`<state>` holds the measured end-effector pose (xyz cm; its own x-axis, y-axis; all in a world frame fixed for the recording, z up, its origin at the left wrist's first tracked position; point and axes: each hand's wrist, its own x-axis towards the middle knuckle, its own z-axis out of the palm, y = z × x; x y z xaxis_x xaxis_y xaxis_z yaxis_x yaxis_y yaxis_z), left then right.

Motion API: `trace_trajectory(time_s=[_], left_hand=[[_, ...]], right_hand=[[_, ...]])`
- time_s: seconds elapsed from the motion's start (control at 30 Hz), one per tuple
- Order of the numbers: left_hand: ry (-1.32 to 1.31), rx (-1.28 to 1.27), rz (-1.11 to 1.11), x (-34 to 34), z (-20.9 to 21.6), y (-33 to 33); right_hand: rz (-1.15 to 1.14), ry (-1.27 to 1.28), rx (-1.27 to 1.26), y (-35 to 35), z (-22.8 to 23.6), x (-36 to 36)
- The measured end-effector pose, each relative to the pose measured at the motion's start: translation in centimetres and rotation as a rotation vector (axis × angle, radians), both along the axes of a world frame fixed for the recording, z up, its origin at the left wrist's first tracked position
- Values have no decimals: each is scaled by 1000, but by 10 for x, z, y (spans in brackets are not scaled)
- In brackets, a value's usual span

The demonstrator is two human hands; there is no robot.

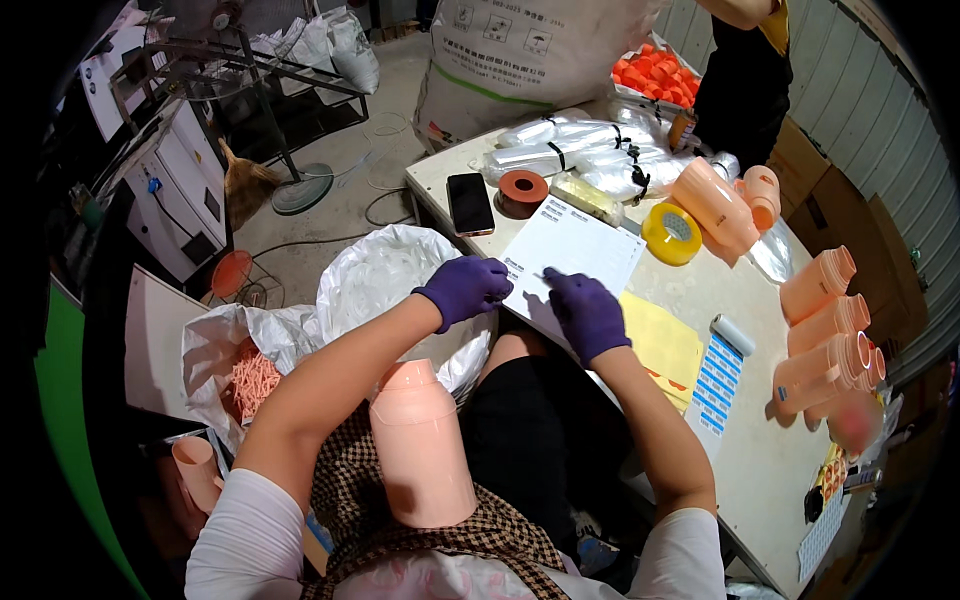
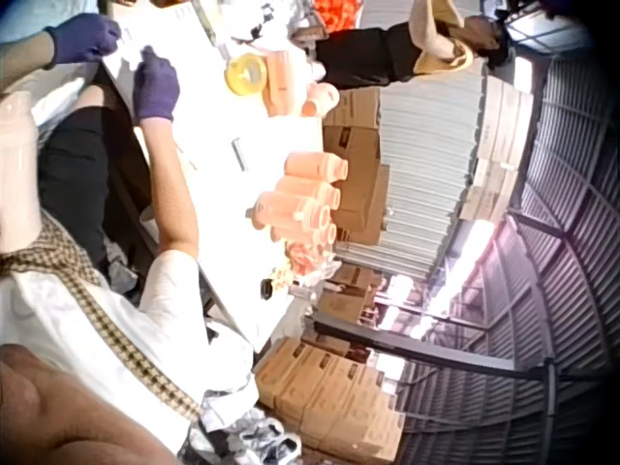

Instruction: The person assembles thermal bottles by placing internal components into the bottle body, applying stickers to the exterior, and setting the completed bottles on a work surface.

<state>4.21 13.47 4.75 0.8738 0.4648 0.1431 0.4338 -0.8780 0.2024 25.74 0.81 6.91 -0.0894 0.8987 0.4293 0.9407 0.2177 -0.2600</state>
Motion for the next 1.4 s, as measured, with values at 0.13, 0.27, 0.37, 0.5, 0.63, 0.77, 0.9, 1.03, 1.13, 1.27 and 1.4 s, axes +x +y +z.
trace_trajectory(time_s=[0.13,0.27,0.37,0.5,0.63,0.77,0.9,1.03,1.13,1.27,1.4], left_hand=[[-32,-14,8,8,-7,-5],[-116,62,-12,0,-14,-5],[-138,51,-20,-1,-14,-3],[-150,13,-12,-1,-13,-4],[-229,-33,-8,-3,-19,-5],[-231,-46,-15,1,-19,-7],[-73,-39,44,3,-11,-8],[-134,-20,36,-1,-16,-5],[-24,-48,19,9,-5,-6],[-211,-48,-27,-20,3,-5],[-720,-232,248,-82,35,-55]], right_hand=[[54,-25,9,14,-29,3],[37,49,-59,22,-31,0],[42,19,-40,29,-34,12],[24,-62,-1,35,-35,25],[117,-67,-77,39,-25,27],[95,10,-8,48,-28,28],[115,-62,73,53,-26,16],[207,-173,34,62,-20,16],[224,-124,-232,71,-19,33],[166,189,260,48,34,-5],[419,-273,406,-45,45,-50]])
